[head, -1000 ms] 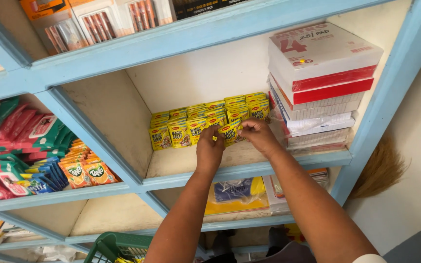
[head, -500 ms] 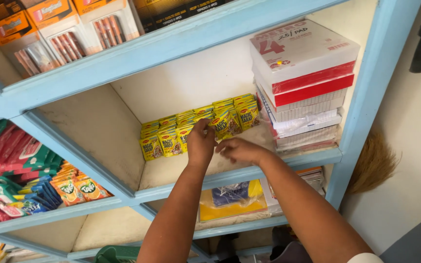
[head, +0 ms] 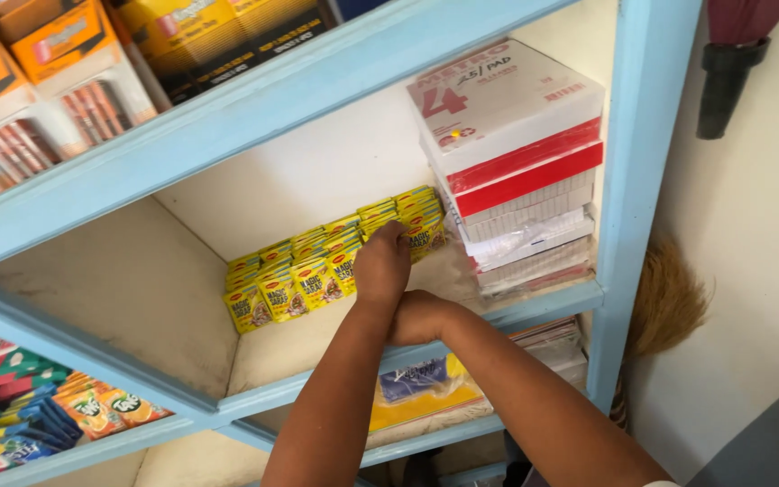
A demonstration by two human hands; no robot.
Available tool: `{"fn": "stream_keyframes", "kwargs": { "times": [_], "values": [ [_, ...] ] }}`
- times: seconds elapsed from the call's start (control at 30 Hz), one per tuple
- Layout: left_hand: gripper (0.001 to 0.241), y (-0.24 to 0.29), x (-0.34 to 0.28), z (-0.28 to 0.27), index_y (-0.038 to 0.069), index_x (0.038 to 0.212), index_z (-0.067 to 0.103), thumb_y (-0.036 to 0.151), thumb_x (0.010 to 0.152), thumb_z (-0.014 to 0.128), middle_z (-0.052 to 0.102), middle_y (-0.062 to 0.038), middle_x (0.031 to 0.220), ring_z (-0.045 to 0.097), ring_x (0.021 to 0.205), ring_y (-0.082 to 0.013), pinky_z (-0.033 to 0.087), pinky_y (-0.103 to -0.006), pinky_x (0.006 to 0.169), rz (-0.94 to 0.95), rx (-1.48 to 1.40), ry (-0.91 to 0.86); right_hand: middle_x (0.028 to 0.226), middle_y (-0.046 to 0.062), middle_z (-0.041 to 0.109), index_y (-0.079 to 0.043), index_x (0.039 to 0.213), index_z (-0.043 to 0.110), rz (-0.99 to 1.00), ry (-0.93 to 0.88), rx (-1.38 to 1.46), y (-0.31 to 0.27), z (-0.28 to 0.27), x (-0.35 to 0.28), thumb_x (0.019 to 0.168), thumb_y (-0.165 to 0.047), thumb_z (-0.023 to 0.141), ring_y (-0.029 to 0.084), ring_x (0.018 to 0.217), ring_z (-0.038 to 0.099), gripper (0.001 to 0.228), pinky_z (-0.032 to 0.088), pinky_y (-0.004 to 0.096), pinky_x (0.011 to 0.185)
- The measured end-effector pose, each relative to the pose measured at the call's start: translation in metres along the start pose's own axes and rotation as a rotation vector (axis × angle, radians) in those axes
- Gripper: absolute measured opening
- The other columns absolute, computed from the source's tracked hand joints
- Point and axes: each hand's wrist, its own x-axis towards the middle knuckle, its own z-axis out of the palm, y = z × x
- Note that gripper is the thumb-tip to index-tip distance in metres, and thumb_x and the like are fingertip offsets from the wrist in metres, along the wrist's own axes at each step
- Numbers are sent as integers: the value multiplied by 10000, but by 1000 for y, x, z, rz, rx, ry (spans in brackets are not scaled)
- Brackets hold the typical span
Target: Stocking small seasoning packets onto a grocery store shelf and organizing them neatly.
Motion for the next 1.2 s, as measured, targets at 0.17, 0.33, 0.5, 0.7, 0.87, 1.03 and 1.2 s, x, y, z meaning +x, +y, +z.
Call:
{"fn": "stream_keyframes", "kwargs": {
  "times": [0.17, 0.33, 0.5, 0.7, 0.87, 1.03, 1.2],
  "values": [
    [145, -7, 5, 8, 125, 1014, 697, 197, 904, 637, 740, -146, 1010, 710, 889, -371, 560, -509, 741, 32, 37, -24, 1154, 177, 741, -136, 1114, 756, -45, -30, -60, -6, -4, -4, 819, -487, 646, 342, 1081, 702, 471, 530, 429, 940],
    [142, -5, 11, 15, 137, 1011, 683, 220, 905, 640, 745, -141, 983, 718, 896, -366, 560, -515, 751, 48, 103, -67, 1175, 175, 726, -136, 1125, 747, -61, -29, -67, -9, -8, -7, 806, -497, 660, 335, 1100, 688, 489, 526, 432, 954],
    [172, 1, 14, 14, 144, 1018, 657, 283, 915, 653, 752, -136, 963, 716, 890, -381, 551, -542, 750, -11, 174, -195, 1200, 161, 722, -144, 1160, 733, -123, -16, -105, -3, -2, -3, 829, -479, 616, 328, 1117, 679, 486, 521, 449, 952],
    [191, 0, 16, 14, 176, 1042, 665, 325, 925, 641, 742, -154, 916, 719, 865, -384, 554, -541, 753, -88, 197, -238, 1225, 166, 717, -140, 1181, 732, -125, 1, -123, -1, 1, 2, 839, -470, 608, 323, 1153, 670, 491, 515, 442, 979],
    [172, 1, 17, 13, 164, 1026, 656, 304, 954, 584, 750, -140, 940, 722, 862, -379, 556, -544, 725, -36, 209, -190, 1259, 170, 698, -136, 1212, 717, -65, -12, -49, -14, -12, -8, 845, -505, 603, 316, 1192, 650, 533, 499, 427, 1004],
    [173, 6, 21, 11, 153, 1043, 629, 297, 979, 560, 752, -141, 948, 728, 878, -370, 562, -546, 722, -28, 284, -232, 1282, 171, 686, -136, 1230, 713, -9, -26, -13, -15, -12, -7, 838, -515, 612, 313, 1208, 643, 555, 490, 413, 1021],
    [274, 8, 22, 11, 179, 1183, 577, 262, 925, 616, 738, -141, 1030, 723, 865, -393, 567, -549, 708, 25, 287, -202, 1289, 162, 691, -146, 1246, 705, 13, -20, -66, -10, -8, -4, 846, -516, 610, 307, 1208, 649, 553, 493, 414, 1026]
  ]
}}
